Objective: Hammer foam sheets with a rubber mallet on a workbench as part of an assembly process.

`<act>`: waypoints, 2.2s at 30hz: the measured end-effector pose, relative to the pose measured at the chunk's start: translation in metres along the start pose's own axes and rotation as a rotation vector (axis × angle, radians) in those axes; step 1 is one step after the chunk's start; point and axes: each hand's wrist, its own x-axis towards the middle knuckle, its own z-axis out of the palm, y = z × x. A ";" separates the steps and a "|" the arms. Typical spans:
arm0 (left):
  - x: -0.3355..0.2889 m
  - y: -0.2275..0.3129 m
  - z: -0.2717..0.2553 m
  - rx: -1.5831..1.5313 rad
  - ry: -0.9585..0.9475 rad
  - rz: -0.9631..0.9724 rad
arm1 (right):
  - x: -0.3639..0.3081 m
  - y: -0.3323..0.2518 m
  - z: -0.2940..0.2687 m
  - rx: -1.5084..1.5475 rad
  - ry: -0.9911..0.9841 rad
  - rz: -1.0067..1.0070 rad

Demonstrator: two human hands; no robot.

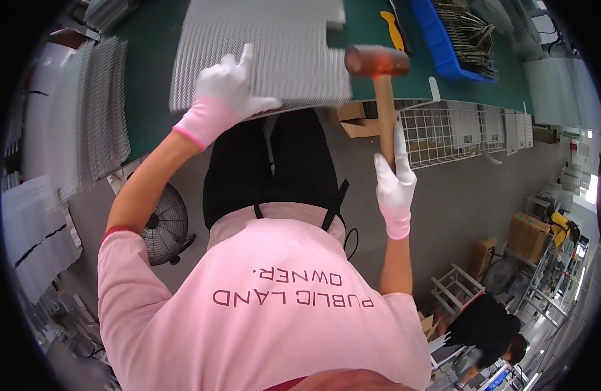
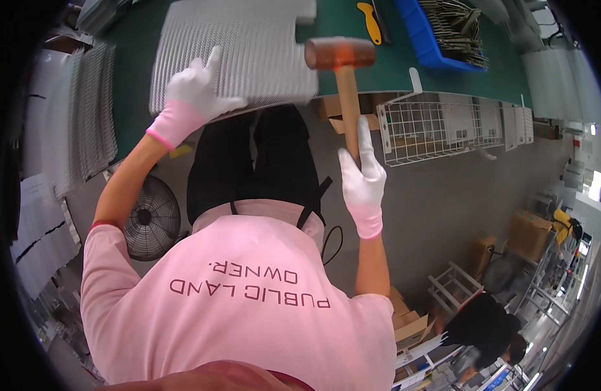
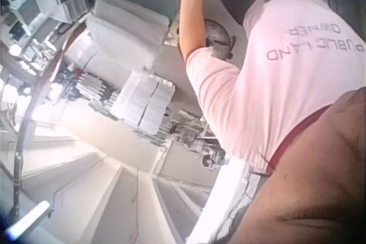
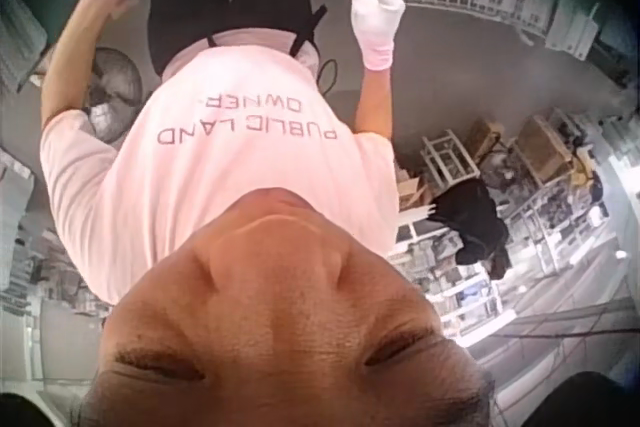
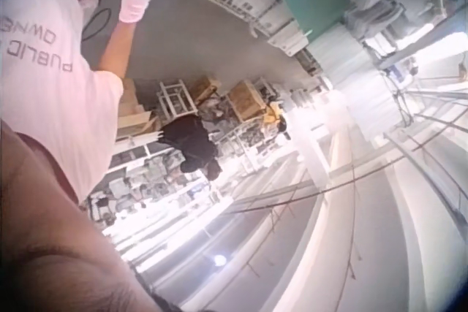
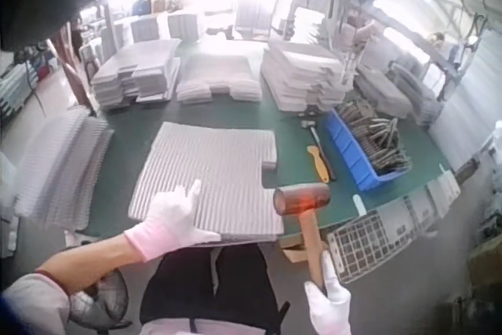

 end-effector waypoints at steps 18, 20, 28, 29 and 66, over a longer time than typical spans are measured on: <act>0.105 -0.057 0.030 0.018 0.288 0.507 | 0.090 0.006 0.004 -0.123 -0.142 0.118; 0.104 -0.060 0.030 -0.144 0.220 0.576 | 0.078 -0.002 0.008 -0.108 -0.014 0.078; 0.095 -0.059 0.019 -0.237 0.270 0.557 | 0.035 -0.070 0.046 -0.132 -0.207 0.076; 0.097 -0.060 0.018 -0.259 0.264 0.564 | 0.030 -0.079 0.050 -0.148 -0.104 0.109; 0.101 -0.028 0.027 -0.077 0.292 0.295 | 0.052 0.006 -0.006 -0.122 0.121 -0.267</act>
